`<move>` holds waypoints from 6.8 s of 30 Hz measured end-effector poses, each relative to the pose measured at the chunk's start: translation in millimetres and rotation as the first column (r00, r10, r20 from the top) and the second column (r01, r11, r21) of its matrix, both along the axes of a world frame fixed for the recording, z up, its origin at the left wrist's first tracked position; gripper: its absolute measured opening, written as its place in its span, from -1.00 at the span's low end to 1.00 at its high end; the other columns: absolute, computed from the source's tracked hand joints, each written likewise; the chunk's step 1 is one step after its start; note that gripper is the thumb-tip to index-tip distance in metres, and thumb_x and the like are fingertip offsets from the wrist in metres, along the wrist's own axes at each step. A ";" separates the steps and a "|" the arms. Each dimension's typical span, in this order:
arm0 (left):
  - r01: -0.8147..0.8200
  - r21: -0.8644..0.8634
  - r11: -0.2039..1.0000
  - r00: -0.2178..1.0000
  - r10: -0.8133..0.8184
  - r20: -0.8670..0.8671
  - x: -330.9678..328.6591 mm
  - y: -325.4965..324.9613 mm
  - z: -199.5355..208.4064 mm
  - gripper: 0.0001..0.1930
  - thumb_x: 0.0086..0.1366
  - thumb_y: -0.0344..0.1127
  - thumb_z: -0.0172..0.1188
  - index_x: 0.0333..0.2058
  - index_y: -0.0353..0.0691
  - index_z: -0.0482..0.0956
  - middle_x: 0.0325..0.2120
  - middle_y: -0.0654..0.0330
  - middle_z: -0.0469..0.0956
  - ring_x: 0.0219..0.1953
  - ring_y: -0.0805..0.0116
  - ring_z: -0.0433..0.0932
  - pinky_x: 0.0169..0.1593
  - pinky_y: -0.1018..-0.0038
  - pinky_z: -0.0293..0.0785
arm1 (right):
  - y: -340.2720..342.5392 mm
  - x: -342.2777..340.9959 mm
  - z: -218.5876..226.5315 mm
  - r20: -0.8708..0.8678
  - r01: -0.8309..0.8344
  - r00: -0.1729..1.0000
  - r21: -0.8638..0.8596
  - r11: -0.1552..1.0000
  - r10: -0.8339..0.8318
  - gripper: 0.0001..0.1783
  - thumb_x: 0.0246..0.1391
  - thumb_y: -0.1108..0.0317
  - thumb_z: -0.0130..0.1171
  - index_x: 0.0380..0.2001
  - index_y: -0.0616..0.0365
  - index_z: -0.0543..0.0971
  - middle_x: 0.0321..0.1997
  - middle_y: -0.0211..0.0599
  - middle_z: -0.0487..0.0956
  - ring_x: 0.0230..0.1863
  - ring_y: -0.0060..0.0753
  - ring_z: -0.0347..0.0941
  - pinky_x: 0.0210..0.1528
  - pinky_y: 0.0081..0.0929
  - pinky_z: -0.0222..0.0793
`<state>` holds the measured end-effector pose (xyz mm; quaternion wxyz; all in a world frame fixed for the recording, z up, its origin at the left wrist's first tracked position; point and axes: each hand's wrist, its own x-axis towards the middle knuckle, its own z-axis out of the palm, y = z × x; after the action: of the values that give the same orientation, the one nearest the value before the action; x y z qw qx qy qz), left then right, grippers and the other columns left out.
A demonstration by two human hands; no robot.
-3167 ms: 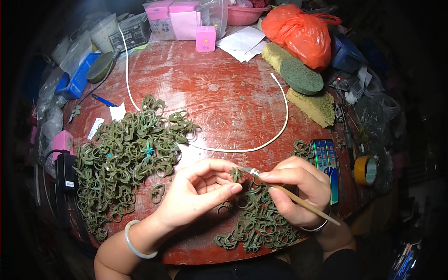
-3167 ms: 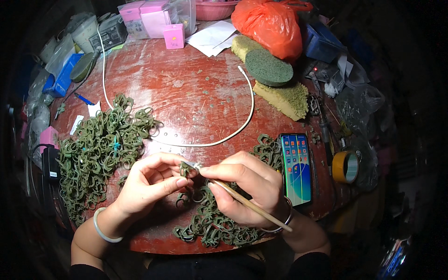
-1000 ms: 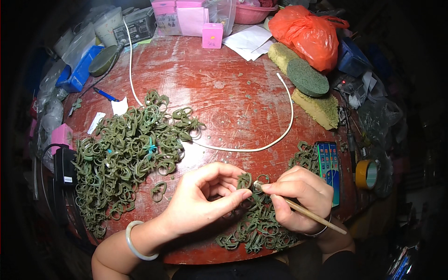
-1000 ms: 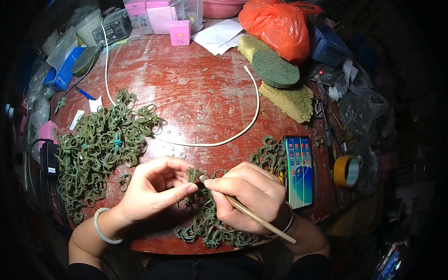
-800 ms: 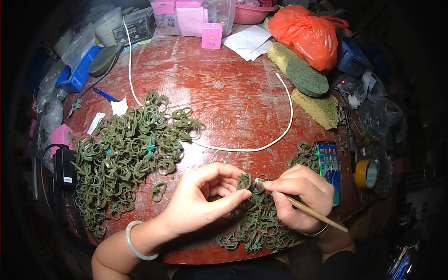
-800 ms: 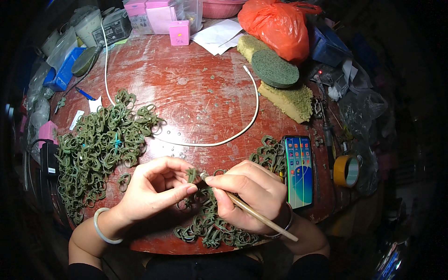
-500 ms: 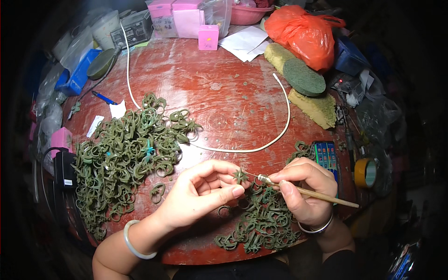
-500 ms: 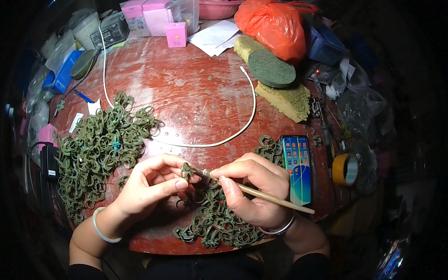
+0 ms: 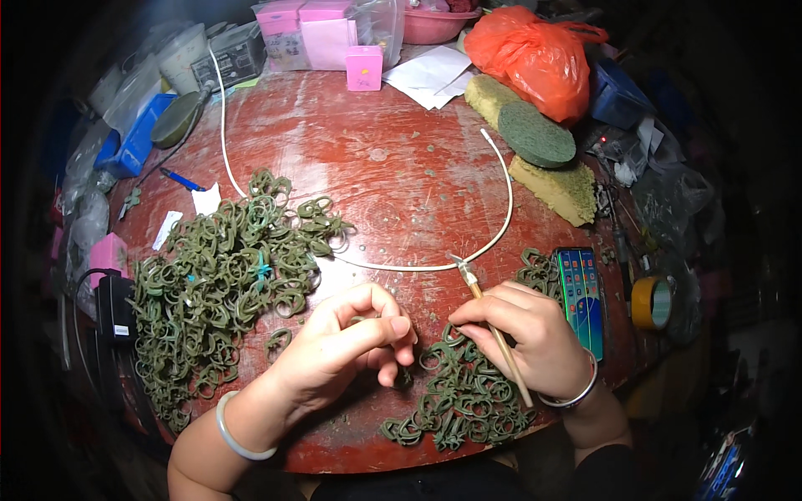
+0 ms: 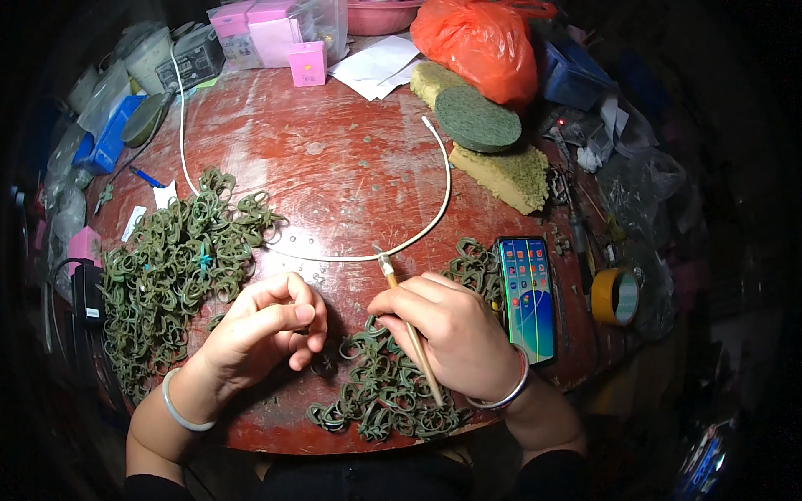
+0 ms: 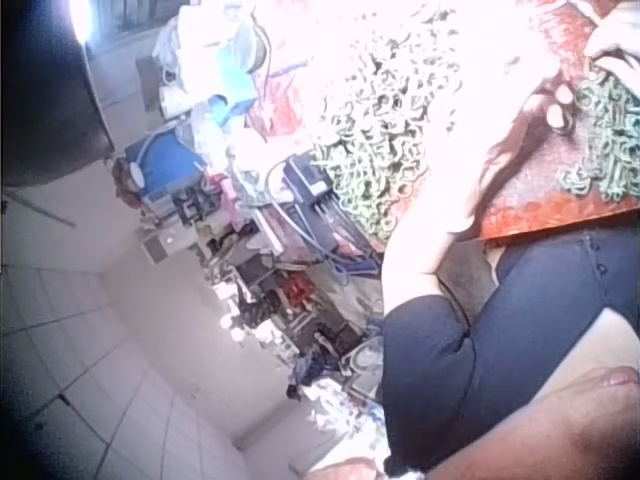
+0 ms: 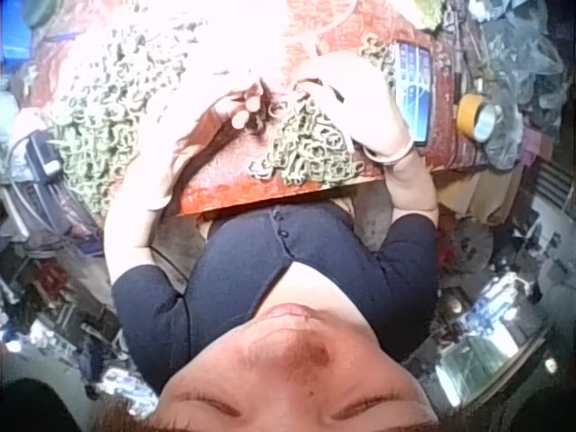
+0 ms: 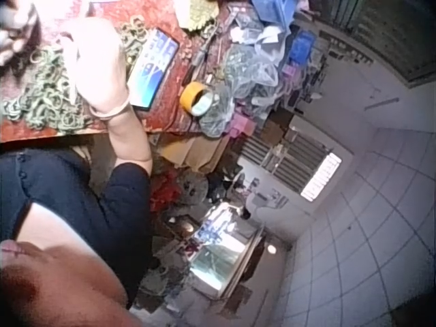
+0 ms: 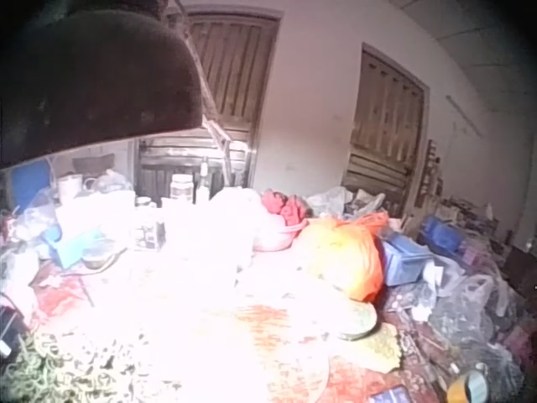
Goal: Assembling small green plastic circular components by soldering them together on a workbench.
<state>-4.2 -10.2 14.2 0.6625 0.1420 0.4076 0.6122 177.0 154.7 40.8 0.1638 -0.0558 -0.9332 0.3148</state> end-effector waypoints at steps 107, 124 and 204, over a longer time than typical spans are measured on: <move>0.037 0.157 0.987 0.922 0.027 -0.387 8.4 3.0 5.7 -0.68 0.25 -0.54 0.25 -0.01 -0.33 0.51 0.00 0.05 0.55 -0.28 0.51 0.59 -0.44 0.66 0.57 | -20.8 4.1 8.4 -0.242 -0.075 0.970 -0.348 0.935 -0.012 -0.78 -0.01 0.56 0.18 -0.24 0.32 0.64 -0.39 -0.20 0.62 -0.40 -0.41 0.56 -0.34 -0.51 0.46; 0.017 0.048 0.999 0.941 0.000 -0.339 8.5 0.9 9.3 -0.64 0.23 -0.55 0.27 0.01 -0.33 0.48 -0.19 0.12 0.61 -0.35 0.53 0.57 -0.49 0.66 0.50 | -13.7 6.0 8.9 -0.207 0.075 0.966 -0.339 0.938 -0.152 -0.75 -0.02 0.63 0.21 -0.20 0.30 0.64 -0.38 -0.19 0.62 -0.44 -0.45 0.56 -0.38 -0.58 0.45; -0.030 0.124 0.992 1.000 0.029 0.010 1.4 2.1 10.2 -0.68 0.24 -0.49 0.26 -0.06 -0.24 0.41 -0.19 0.13 0.50 -0.22 0.32 0.61 -0.44 0.51 0.61 | -15.7 6.9 11.1 -0.272 0.071 0.955 -0.186 0.980 -0.121 -0.79 -0.02 0.61 0.16 -0.24 0.34 0.60 -0.38 -0.13 0.63 -0.47 -0.34 0.56 -0.42 -0.48 0.47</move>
<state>-2.9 -8.1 24.5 0.6449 0.1742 0.3680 0.6468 183.8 139.1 51.9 0.3046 -0.0699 -0.8655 0.3913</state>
